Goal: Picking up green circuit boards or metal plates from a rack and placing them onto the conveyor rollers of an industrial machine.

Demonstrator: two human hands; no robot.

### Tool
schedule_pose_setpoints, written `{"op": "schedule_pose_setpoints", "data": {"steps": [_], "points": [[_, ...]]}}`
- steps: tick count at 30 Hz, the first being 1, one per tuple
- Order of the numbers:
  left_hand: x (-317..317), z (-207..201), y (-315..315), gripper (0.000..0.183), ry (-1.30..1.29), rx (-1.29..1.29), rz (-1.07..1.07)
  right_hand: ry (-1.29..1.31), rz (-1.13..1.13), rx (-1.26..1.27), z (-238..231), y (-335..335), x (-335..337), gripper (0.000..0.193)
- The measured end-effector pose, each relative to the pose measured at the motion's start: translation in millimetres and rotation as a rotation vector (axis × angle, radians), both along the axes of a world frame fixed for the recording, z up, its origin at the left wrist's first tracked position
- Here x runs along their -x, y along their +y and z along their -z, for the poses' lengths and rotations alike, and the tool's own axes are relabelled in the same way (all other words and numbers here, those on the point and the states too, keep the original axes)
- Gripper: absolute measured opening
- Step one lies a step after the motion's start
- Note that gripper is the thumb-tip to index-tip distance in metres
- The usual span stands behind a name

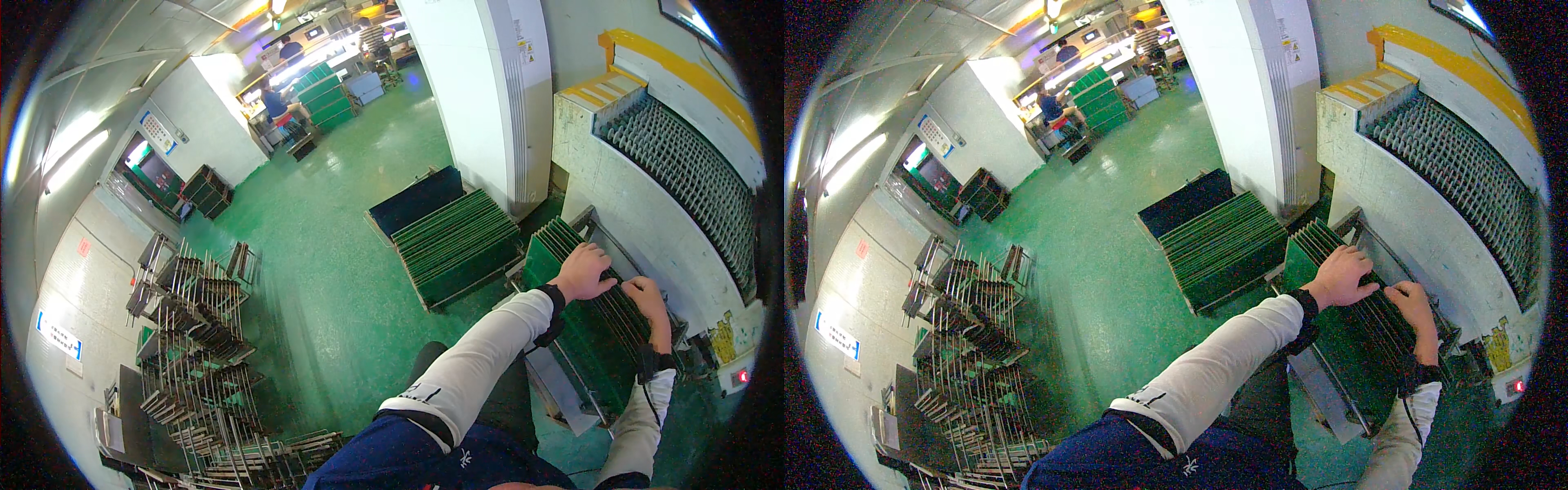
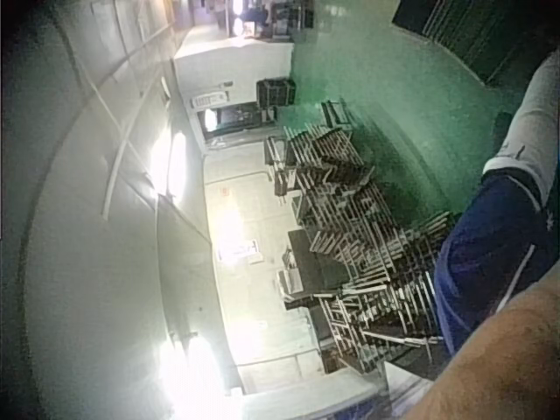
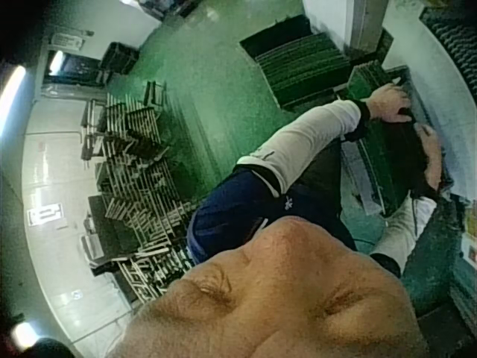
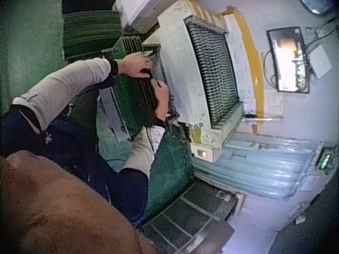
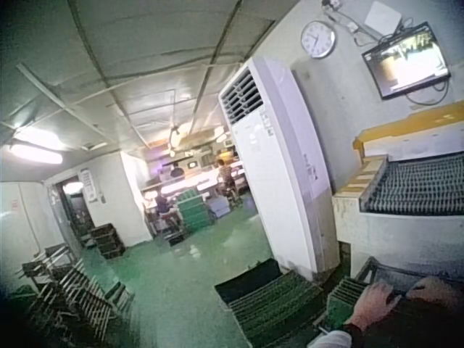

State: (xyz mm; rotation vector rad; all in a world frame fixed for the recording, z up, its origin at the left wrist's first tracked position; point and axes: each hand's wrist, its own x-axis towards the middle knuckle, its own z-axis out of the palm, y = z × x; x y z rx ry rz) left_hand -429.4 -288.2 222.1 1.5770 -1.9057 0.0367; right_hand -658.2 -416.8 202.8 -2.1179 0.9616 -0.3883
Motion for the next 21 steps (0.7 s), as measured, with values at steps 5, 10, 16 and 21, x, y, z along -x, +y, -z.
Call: {"op": "schedule_pose_setpoints", "data": {"steps": [5,10,16,21], "points": [[-1.1,1.3,0.2,0.041,0.003,0.001,-0.001,0.003,0.02,-0.055,-6.4,5.7,-3.9,0.031],[-2.0,4.2,-0.7,0.041,-0.007,0.015,-0.008,0.006,0.011,-0.057,-6.1,4.6,-4.0,0.03],[-0.2,0.7,0.2,0.041,-0.001,-0.015,-0.002,0.005,0.011,-0.071,-1.4,0.8,-1.0,0.03],[-0.4,-0.2,0.9,0.041,-0.009,-0.037,-0.01,0.027,0.012,-0.053,-8.2,5.1,-2.8,0.031]]}}
